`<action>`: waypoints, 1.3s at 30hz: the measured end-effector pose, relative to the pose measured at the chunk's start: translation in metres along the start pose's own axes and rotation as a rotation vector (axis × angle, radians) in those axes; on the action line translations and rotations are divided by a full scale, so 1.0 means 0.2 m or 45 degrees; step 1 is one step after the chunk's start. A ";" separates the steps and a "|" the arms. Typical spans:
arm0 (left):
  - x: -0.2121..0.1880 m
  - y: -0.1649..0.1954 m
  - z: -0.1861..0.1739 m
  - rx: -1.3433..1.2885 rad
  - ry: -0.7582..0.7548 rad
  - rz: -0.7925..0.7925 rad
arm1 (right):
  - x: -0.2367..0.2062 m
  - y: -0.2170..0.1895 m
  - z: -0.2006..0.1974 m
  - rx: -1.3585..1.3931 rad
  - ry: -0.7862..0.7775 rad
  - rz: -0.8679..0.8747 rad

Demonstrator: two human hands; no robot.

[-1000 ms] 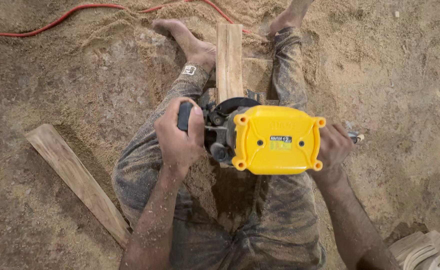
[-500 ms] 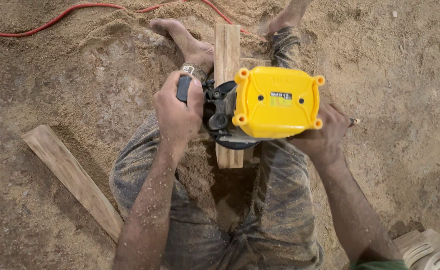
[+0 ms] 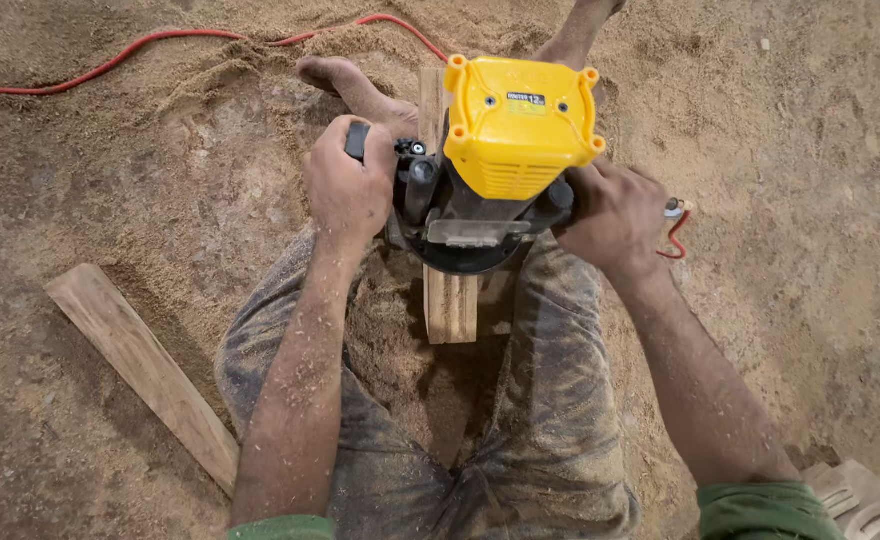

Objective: The person sits on the ground with a board clamped in a vise between their legs and uses a router to shape the wood edge. They unclamp the piece, reposition it in the vise, and continue routing another piece, running the router along the edges repeatedly.

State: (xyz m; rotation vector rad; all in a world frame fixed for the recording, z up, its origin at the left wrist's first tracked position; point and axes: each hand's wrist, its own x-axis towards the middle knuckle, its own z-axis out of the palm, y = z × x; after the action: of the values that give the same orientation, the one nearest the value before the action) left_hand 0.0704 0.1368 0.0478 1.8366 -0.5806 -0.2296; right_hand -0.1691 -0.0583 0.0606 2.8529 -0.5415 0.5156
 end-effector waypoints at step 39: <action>0.32 -0.21 0.19 0.098 -0.110 -0.202 | 0.32 0.11 0.17 -0.207 -0.790 0.355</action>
State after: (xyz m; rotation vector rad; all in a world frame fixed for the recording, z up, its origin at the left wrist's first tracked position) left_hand 0.1203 0.0827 0.0032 1.9572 -0.5093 -0.3991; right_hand -0.1110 -0.1082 0.0554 2.7539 -1.0309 -0.3889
